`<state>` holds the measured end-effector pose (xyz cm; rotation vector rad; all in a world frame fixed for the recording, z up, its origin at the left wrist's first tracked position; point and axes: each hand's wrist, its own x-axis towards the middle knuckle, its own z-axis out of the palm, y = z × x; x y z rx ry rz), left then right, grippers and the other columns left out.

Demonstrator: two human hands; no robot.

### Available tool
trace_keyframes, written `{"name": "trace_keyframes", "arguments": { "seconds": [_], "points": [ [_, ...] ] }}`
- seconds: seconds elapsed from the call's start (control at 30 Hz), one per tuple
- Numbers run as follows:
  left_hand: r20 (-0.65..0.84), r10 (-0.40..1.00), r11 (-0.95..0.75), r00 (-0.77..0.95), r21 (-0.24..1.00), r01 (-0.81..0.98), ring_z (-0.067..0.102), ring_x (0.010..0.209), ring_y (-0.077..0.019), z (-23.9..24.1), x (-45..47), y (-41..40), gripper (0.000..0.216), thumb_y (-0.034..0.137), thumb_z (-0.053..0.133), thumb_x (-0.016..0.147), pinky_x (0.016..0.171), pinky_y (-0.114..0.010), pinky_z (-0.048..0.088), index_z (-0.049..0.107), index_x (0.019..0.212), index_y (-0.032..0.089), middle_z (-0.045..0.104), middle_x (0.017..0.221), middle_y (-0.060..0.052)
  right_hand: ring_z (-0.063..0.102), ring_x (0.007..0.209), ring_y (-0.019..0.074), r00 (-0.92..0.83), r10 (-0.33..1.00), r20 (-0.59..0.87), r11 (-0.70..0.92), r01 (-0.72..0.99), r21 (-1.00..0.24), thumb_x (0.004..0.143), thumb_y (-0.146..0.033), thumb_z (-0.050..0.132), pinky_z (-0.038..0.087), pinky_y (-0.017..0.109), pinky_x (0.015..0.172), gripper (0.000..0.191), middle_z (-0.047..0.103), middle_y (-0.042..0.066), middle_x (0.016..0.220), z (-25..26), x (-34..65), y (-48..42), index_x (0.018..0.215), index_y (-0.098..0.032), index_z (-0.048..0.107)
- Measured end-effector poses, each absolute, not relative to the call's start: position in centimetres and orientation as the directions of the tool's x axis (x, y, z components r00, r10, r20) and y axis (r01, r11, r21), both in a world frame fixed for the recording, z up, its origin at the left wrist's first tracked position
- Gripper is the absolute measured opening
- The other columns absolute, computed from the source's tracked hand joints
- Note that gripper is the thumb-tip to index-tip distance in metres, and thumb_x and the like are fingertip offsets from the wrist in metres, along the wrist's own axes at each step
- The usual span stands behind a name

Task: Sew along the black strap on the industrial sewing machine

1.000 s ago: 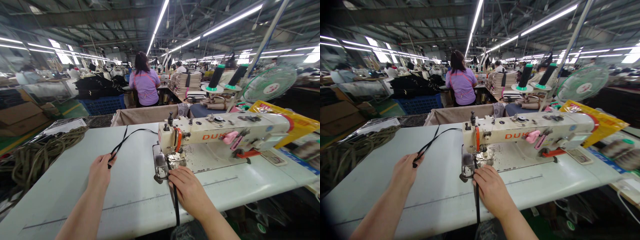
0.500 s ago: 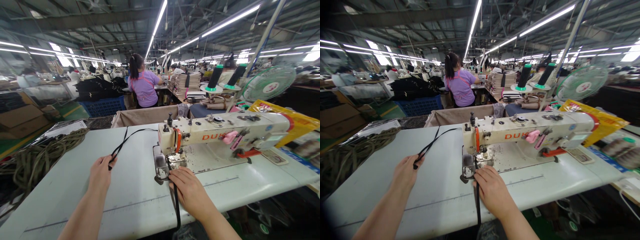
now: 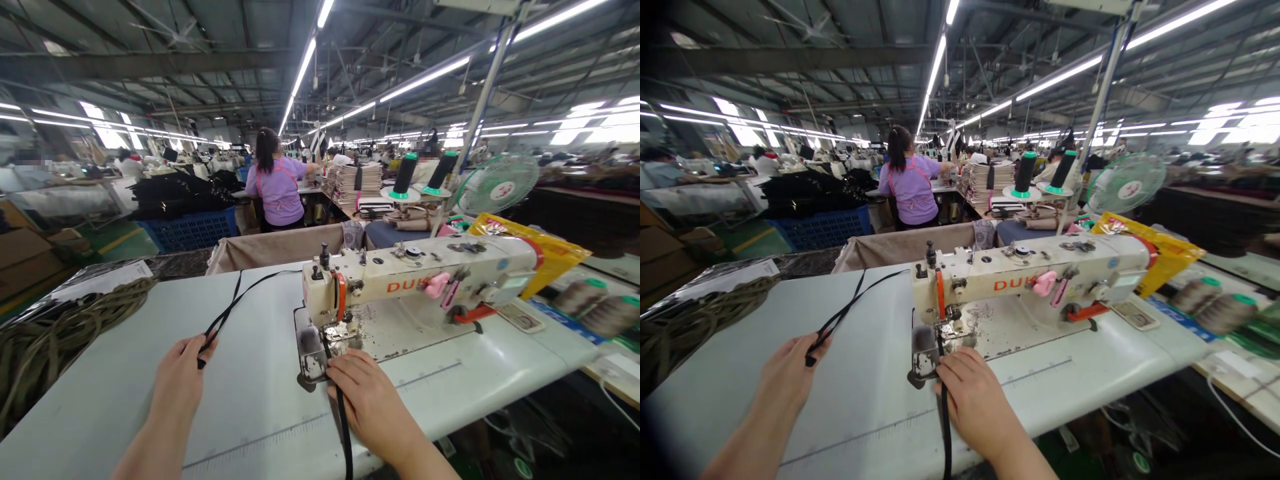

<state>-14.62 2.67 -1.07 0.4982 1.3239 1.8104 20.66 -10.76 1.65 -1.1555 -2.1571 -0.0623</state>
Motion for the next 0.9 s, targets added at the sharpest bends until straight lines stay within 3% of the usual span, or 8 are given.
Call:
{"name": "trace_keyframes", "arguments": {
  "seconds": [0.37,0.53,0.8,0.9],
  "points": [
    [-0.180,0.811,-0.069,-0.557,0.916,-0.396,0.072,0.082,-0.0153,-1.56,-14.84,2.78,0.016,0.013,0.079,0.079,0.093,-0.026,0.061,0.072,0.066,0.018,0.077,0.082,-0.005,0.075,0.116,0.0248,-0.369,0.728,0.577,0.596,0.758,-0.267,0.103,-0.015,0.065,0.054,0.050,0.121,0.024,0.079,0.009,0.125,1.59,20.60,-10.87,0.125,-0.021,0.073],
    [-0.175,0.827,-0.067,-0.534,0.913,-0.403,0.074,0.087,-0.0160,-1.60,-14.72,2.83,0.013,0.013,0.084,0.073,0.092,-0.023,0.060,0.073,0.067,0.019,0.078,0.083,-0.004,0.075,0.116,0.0242,-0.361,0.719,0.594,0.599,0.755,-0.267,0.102,-0.013,0.066,0.053,0.049,0.122,0.026,0.079,0.008,0.126,1.25,20.65,-10.76,0.126,-0.022,0.073],
    [-0.218,0.819,-0.027,-0.532,0.910,-0.414,0.072,0.079,-0.0147,-0.91,-14.41,2.65,0.008,0.018,0.082,0.073,0.072,-0.021,0.056,0.075,0.076,0.016,0.078,0.083,-0.005,0.076,0.115,0.0245,-0.384,0.676,0.629,0.627,0.749,-0.215,0.101,-0.012,0.065,0.057,0.048,0.118,0.028,0.080,0.008,0.126,0.81,20.98,-10.56,0.126,-0.022,0.073],
    [-0.199,0.825,-0.030,-0.529,0.920,-0.392,0.071,0.077,-0.0143,-1.42,-14.69,2.89,0.009,0.021,0.081,0.075,0.072,-0.022,0.054,0.075,0.078,0.015,0.078,0.082,-0.005,0.077,0.114,0.0231,-0.403,0.645,0.649,0.643,0.745,-0.177,0.100,-0.011,0.066,0.058,0.045,0.118,0.029,0.080,0.007,0.125,0.75,21.15,-10.25,0.125,-0.022,0.074]
  ]
}}
